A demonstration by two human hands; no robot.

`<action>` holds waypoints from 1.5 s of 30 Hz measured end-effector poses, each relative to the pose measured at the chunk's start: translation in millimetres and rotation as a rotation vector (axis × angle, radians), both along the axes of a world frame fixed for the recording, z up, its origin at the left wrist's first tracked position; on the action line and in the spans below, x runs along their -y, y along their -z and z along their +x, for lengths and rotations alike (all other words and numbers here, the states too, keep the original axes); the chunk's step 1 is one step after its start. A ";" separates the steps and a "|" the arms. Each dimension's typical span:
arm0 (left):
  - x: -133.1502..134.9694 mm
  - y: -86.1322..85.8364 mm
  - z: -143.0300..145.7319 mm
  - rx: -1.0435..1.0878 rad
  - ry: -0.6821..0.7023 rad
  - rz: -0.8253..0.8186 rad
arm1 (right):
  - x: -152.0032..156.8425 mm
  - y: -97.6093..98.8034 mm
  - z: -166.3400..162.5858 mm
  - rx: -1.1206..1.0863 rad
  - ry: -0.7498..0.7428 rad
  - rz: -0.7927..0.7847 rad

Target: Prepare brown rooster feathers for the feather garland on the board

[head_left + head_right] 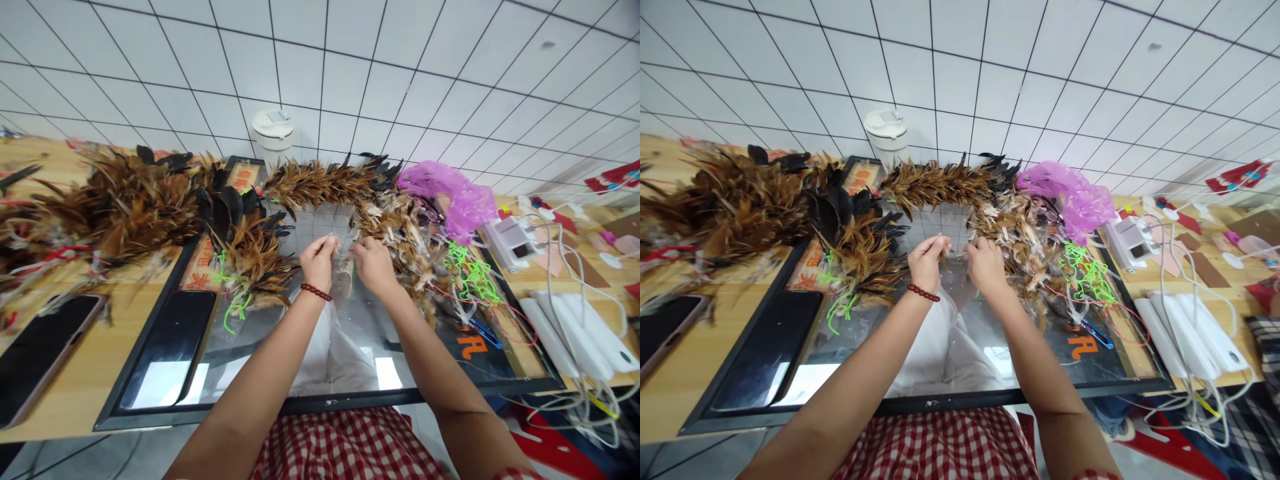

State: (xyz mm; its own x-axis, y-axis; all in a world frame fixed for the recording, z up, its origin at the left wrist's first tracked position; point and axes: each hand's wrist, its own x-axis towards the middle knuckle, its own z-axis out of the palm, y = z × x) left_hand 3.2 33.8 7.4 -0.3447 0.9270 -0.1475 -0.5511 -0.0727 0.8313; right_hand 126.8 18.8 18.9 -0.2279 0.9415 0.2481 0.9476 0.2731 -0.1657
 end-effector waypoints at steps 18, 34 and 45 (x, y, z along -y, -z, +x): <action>9.7 9.5 5.8 -0.265 0.240 0.103 | 15.1 -8.4 -9.2 -0.915 0.089 0.058; 10.4 -1.5 8.0 -0.118 0.206 0.012 | 19.6 -10.8 -12.8 -0.908 0.072 0.060; 8.5 11.5 9.7 -0.123 0.250 0.053 | 17.5 -4.7 -13.5 -0.834 0.059 0.058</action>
State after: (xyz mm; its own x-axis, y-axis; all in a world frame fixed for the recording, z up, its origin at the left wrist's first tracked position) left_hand 12.9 25.3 -4.1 -0.1167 0.9909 -0.0675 -0.4530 0.0074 0.8915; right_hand 113.3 1.4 23.5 0.1011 0.9268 0.3617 0.5331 0.2565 -0.8062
